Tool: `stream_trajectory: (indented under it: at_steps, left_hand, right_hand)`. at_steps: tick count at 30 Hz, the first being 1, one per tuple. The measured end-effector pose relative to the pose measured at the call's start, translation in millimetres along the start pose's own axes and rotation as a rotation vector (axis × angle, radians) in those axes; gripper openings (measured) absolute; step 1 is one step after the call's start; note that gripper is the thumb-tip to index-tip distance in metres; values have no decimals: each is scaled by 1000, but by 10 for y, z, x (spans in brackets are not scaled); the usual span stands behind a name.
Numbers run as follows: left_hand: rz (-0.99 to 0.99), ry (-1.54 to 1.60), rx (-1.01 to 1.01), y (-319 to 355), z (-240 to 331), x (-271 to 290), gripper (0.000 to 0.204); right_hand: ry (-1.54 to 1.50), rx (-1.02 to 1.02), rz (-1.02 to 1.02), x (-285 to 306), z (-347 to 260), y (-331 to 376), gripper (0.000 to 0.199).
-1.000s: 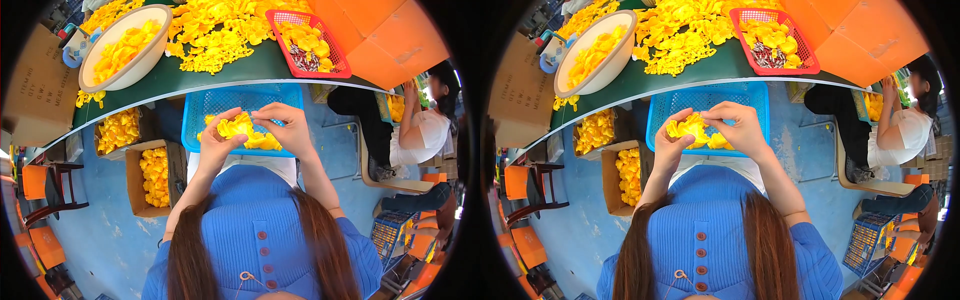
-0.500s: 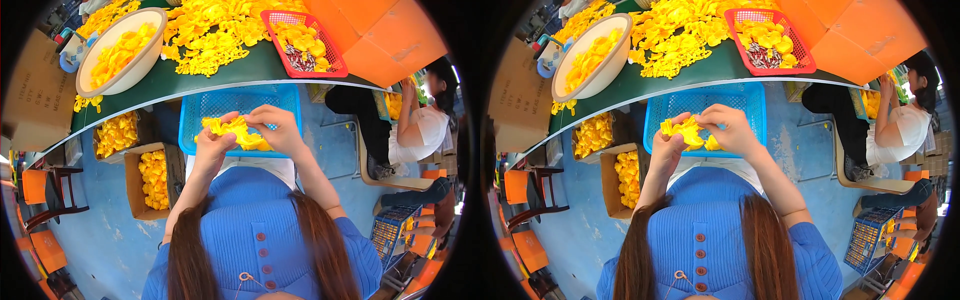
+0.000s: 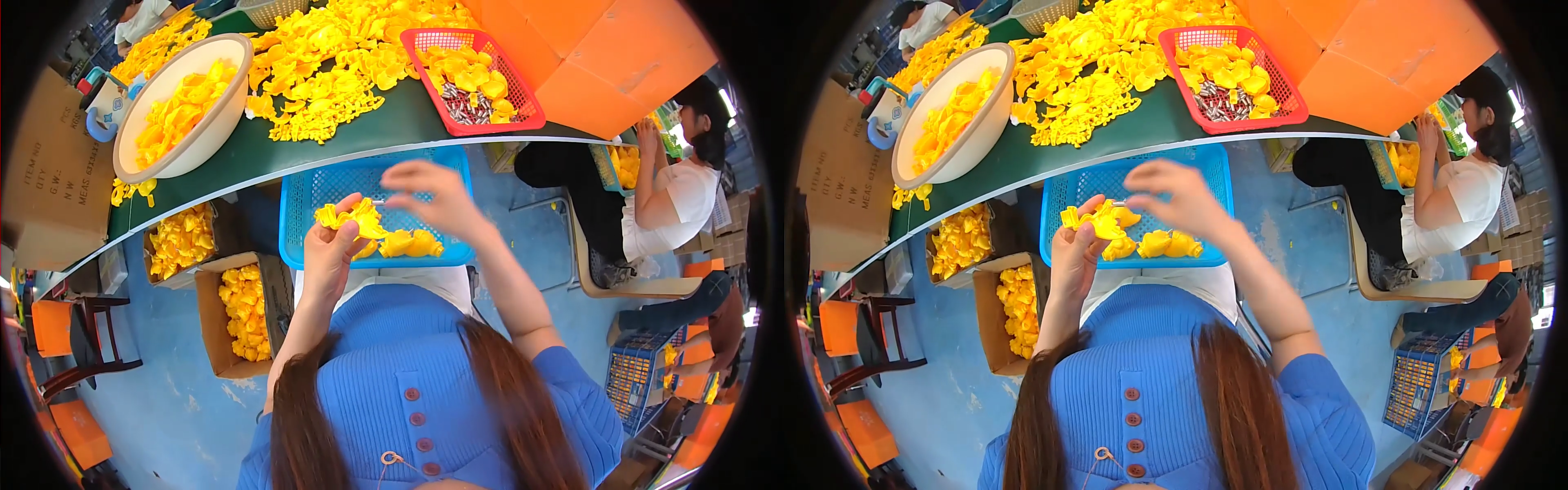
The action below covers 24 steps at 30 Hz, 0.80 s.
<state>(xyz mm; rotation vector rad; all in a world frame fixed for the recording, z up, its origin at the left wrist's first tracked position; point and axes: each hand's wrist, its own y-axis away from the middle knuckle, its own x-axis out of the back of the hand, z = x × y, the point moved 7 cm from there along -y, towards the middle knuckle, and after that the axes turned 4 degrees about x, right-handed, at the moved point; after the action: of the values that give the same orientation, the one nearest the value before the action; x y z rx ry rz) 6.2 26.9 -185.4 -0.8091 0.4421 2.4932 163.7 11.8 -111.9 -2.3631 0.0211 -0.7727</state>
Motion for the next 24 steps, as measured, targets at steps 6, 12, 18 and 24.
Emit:
stream_trajectory:
  at_steps: [6,12,18,24]
  left_hand:
    - [18,-15,-40,6,78,23,44]
    - [23,-43,-36,5,77,21,41]
    - [2,-22,2,1,43,17,40]
    - [7,-37,3,9,73,6,41]
  right_hand:
    - [697,-268,356,1481,1236,-462,19]
    - [1080,-401,158,1784,2049,-488,16]
    - [1165,-455,69,1795,1937,-505,15]
    - [1144,-319,163,1782,1703,-554,18]
